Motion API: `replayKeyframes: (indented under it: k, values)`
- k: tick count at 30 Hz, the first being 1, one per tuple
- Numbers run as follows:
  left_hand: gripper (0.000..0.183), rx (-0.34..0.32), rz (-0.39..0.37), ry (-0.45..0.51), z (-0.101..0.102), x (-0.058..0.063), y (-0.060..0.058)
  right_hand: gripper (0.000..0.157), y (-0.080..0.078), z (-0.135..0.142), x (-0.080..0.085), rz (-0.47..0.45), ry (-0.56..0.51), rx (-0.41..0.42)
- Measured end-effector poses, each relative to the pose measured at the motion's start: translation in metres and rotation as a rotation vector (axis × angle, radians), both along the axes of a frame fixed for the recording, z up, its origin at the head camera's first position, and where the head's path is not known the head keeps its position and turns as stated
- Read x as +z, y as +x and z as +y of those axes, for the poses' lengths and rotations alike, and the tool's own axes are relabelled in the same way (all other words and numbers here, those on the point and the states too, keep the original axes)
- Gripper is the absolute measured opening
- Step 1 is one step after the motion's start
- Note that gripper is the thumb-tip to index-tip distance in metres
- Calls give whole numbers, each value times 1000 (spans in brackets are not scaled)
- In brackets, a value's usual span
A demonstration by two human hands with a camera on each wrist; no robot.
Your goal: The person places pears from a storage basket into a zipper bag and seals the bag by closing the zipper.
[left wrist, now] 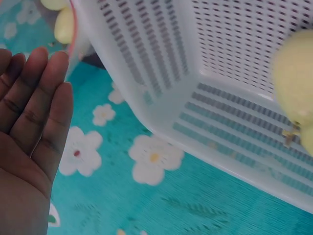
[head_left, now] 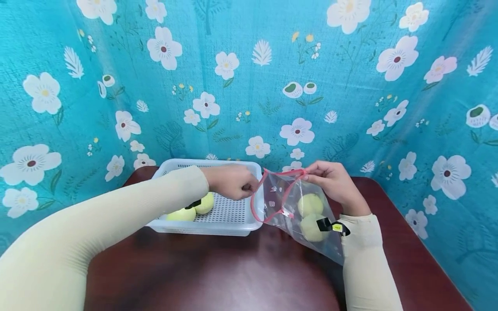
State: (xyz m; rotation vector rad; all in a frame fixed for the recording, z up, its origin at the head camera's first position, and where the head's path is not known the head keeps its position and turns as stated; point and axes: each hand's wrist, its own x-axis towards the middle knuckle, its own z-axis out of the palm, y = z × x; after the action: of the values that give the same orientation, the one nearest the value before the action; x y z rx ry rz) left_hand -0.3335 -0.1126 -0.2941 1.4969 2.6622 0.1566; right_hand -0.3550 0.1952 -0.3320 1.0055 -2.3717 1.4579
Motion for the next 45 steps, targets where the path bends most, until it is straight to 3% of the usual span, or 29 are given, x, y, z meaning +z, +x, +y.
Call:
replayKeyframes:
  k: [8,14,23,27,31,38,45]
  values:
    - [21,129,-19,-48,-32,-5,-13,10,2,7,-1,13,30,-35]
    - [18,281,-86,-80,-58,-12,-18,6,0,2,-1,33,19,9]
    - [8,437,-155,-245,-85,-27,-36,7,0,3,1,46,5,19]
    - [20,528,-176,-345,-98,-34,-39,7,0,4,0,43,9,9]
    - [29,597,-208,-379,-112,-41,-41,7,-1,3,-2,32,-1,18]
    - [21,631,-277,-321,-122,-51,-43,7,-1,3,-2,19,1,34]
    - [21,592,-290,-280,-120,-57,-44,7,0,3,-1,31,11,23]
